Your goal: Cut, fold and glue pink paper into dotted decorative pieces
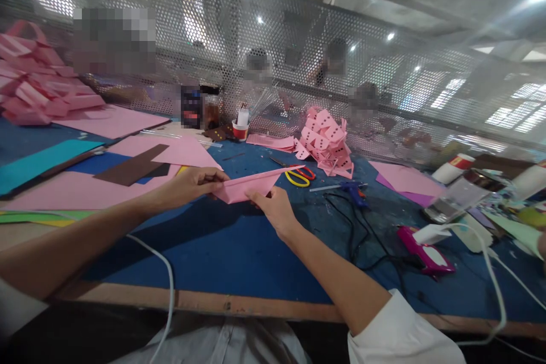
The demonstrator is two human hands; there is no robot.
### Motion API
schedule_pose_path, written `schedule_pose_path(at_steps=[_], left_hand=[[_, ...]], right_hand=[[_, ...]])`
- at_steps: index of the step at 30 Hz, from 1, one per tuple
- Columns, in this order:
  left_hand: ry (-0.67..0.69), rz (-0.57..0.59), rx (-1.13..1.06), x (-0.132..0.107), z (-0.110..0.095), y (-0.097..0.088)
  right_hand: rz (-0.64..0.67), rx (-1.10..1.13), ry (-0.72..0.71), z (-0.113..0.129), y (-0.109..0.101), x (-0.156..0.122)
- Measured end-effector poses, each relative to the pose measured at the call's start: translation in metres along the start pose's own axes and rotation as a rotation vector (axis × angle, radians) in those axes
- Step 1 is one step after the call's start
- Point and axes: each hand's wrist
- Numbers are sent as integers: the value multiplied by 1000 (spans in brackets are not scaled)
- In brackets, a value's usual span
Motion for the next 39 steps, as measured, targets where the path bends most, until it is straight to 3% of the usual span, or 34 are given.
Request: schedule_pose_path(at_steps=[13, 27, 39], left_hand=[[-10, 122, 41, -7, -11, 7], [-37, 103, 225, -7, -10, 9], [-44, 94, 161, -7, -9, 7]], right_hand=[[-4, -108, -27, -1, 2, 0], [42, -189, -67, -3, 2, -2], [185, -18, -41, 11, 4, -10]])
Point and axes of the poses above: each hand's wrist, its own x-axis towards the middle knuckle, its own y-axis out of the palm, z = x × y, and after that the axes turned 1 degree about y, right-handed
